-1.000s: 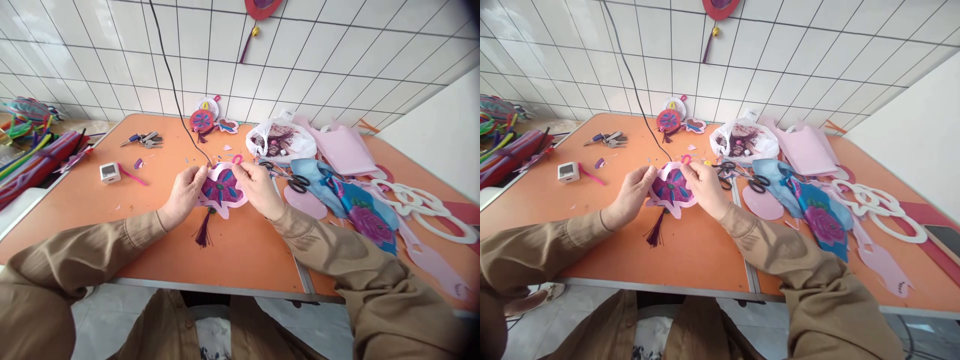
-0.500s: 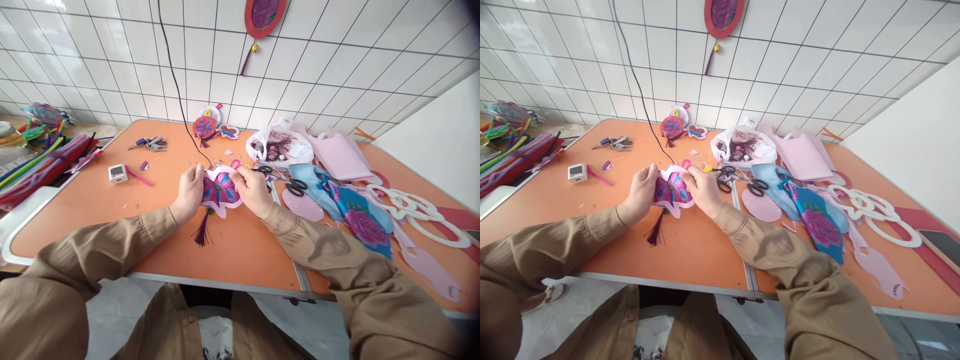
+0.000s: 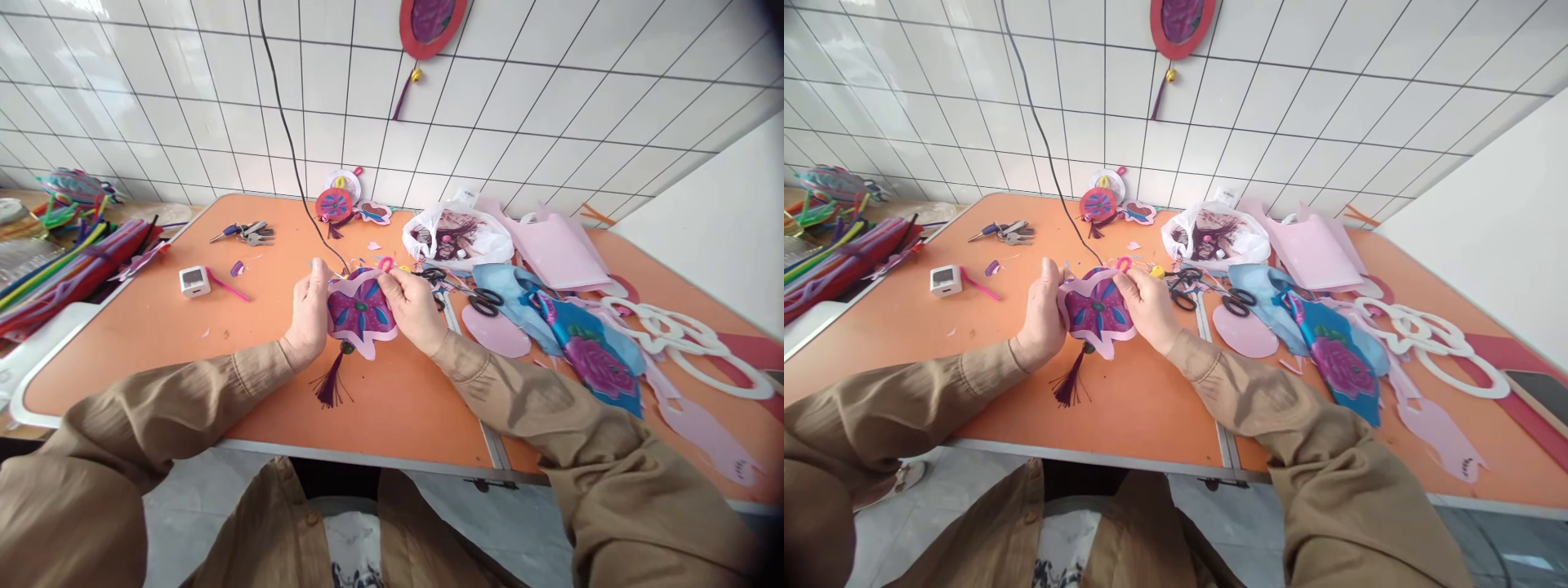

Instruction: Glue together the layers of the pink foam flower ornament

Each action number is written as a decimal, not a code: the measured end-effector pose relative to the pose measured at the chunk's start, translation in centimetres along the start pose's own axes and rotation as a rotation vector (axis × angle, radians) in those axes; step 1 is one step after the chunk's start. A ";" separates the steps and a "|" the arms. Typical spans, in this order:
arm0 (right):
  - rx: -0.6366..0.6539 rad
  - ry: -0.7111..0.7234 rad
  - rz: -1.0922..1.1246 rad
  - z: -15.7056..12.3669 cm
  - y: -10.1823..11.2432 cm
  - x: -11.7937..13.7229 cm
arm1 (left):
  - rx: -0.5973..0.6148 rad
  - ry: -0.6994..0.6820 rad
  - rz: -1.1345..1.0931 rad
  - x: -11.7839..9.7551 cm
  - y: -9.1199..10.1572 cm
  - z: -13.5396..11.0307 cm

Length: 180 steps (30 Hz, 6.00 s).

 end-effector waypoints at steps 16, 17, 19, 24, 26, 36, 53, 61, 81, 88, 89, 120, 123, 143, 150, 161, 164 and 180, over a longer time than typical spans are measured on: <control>0.109 0.060 0.002 -0.8 0.1 1.5 | 0.330 -0.418 0.736 -1.8 0.0 -0.6; 0.119 0.066 0.027 -0.8 0.1 1.6 | 0.338 -0.408 0.694 -1.8 0.0 -0.5; 0.152 0.067 0.107 -0.8 0.0 1.5 | 0.369 -0.385 0.614 -2.0 0.0 -0.4; 0.203 0.028 0.276 -0.8 -0.2 1.2 | 0.355 -0.215 0.390 -2.0 0.2 -0.4; 0.203 0.038 0.268 -0.8 -0.2 1.2 | 0.332 -0.183 0.359 -1.9 0.3 -0.4; 0.141 0.044 0.290 -1.2 0.0 1.2 | 0.340 -0.176 0.371 -2.0 0.4 -0.4; 0.249 0.102 0.348 -1.2 0.0 1.3 | 0.368 0.029 0.073 -2.2 0.7 -0.3; 0.337 0.146 0.444 -1.5 0.6 1.8 | 0.457 -0.013 0.128 -2.5 1.0 -0.2; 0.212 0.131 0.429 -1.7 0.4 1.5 | 0.436 0.019 0.055 -2.3 1.4 0.5; 0.281 0.169 0.477 -1.7 0.0 1.5 | 0.442 0.021 0.091 -2.4 1.4 0.5; 0.293 0.170 0.487 -1.8 0.0 1.5 | 0.443 0.016 0.095 -2.5 1.4 0.5; 0.315 0.001 0.437 -1.7 -0.3 1.4 | 0.541 -0.021 0.219 -2.8 1.2 0.2; 0.280 -0.031 0.402 -1.6 -0.5 1.2 | 0.517 -0.028 0.226 -2.7 1.3 0.3; 0.218 -0.094 0.490 -1.5 -1.0 0.7 | 0.371 -0.158 0.511 -2.1 1.9 0.8; 0.266 -0.057 0.502 -1.4 -1.1 0.2 | 0.397 -0.265 0.521 -2.2 1.8 0.4; 0.230 -0.020 0.516 -1.9 -0.4 1.8 | 0.565 -0.287 0.581 -2.1 1.3 -0.3; 0.217 -0.005 0.445 -2.1 -0.2 2.3 | 0.594 -0.309 0.583 -2.1 1.1 -0.7; 0.154 -0.440 0.873 -1.8 -1.6 0.5 | 0.499 0.061 0.257 -1.9 1.6 0.2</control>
Point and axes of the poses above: each hand's wrist, its own z-axis towards the middle knuckle, its own y-axis out of the back of the hand, x = y × z, the point moved 2 cm from there along z, towards the middle knuckle, and after that the axes turned 12 degrees about -z, right-handed, at the moved point
